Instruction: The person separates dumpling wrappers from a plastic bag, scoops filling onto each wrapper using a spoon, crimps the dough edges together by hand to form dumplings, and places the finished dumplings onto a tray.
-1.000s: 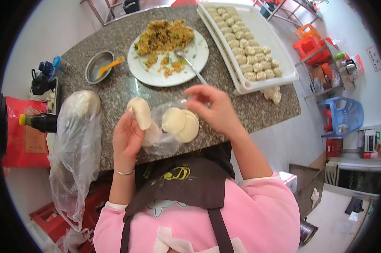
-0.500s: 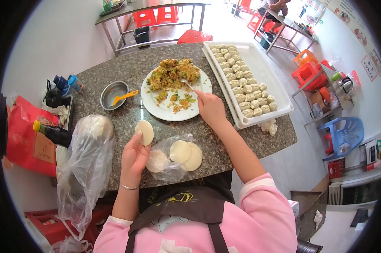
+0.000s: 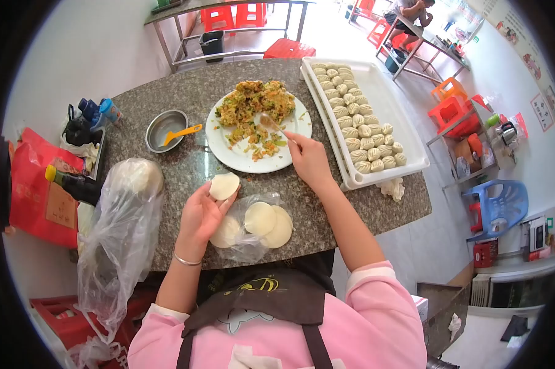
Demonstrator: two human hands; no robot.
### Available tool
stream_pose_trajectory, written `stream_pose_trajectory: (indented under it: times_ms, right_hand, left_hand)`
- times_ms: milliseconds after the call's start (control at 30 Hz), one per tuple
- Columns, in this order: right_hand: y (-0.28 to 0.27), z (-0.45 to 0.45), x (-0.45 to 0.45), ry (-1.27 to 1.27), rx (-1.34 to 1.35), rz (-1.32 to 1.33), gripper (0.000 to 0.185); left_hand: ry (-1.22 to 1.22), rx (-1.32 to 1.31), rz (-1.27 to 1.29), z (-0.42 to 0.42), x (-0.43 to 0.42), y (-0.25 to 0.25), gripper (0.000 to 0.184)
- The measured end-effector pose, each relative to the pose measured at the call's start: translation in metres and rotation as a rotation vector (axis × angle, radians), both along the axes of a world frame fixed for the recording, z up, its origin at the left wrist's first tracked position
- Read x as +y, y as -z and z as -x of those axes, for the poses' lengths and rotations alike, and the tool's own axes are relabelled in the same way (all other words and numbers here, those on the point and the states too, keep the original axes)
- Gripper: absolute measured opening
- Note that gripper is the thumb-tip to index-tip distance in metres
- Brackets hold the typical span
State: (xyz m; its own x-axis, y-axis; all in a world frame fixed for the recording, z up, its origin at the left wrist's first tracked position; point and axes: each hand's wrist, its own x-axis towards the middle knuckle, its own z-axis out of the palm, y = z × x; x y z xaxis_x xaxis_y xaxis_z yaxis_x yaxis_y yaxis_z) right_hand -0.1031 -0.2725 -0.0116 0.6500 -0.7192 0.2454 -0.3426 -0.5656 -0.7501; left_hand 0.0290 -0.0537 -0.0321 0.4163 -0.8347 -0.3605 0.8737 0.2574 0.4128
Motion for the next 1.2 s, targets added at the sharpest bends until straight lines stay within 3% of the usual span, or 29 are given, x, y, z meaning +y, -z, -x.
stream_pose_trajectory:
  times_ms: [233, 433, 500, 567, 633, 700, 867, 967, 1100, 1200]
  right_hand:
    - [-0.002, 0.002, 0.035, -0.132, 0.053, -0.129, 0.025]
    - [-0.004, 0.028, 0.074, -0.156, 0.048, -0.258, 0.027]
    - [0.004, 0.034, 0.083, -0.205, -0.039, -0.102, 0.028]
    - [0.0, 0.038, 0.087, -0.277, 0.079, 0.064, 0.028]
    - [-0.004, 0.036, 0.081, -0.29, 0.045, 0.053, 0.027]
    - [-0.012, 0.026, 0.068, -0.258, -0.078, -0.174, 0.027]
    - [0.003, -0.005, 0.044, -0.162, -0.021, -0.006, 0.024]
    - [0.002, 0.011, 0.065, -0.238, 0.003, -0.154, 0.025]
    - [0.006, 0.029, 0.089, -0.276, -0.005, -0.003, 0.029]
    - [0.002, 0.034, 0.084, -0.25, -0.116, -0.071, 0.031]
  left_hand:
    - [-0.071, -0.056, -0.067, -0.002, -0.016, -0.014, 0.04]
    - [0.055, -0.067, 0.038, -0.007, -0.025, -0.021, 0.044]
    - [0.017, -0.039, 0.012, -0.009, -0.028, -0.025, 0.045]
    - [0.009, -0.015, 0.042, -0.017, -0.025, -0.013, 0.045]
    - [0.002, 0.008, 0.07, -0.02, -0.022, -0.01, 0.045]
    - [-0.067, -0.07, 0.001, -0.022, -0.02, -0.011, 0.045]
    - [-0.008, -0.104, -0.019, -0.022, -0.018, -0.015, 0.045]
    - [-0.007, -0.092, 0.05, -0.026, -0.018, -0.012, 0.045]
    - [-0.018, -0.07, 0.045, -0.021, -0.018, -0.008, 0.044]
    - [-0.033, -0.091, -0.01, -0.018, -0.016, -0.007, 0.042]
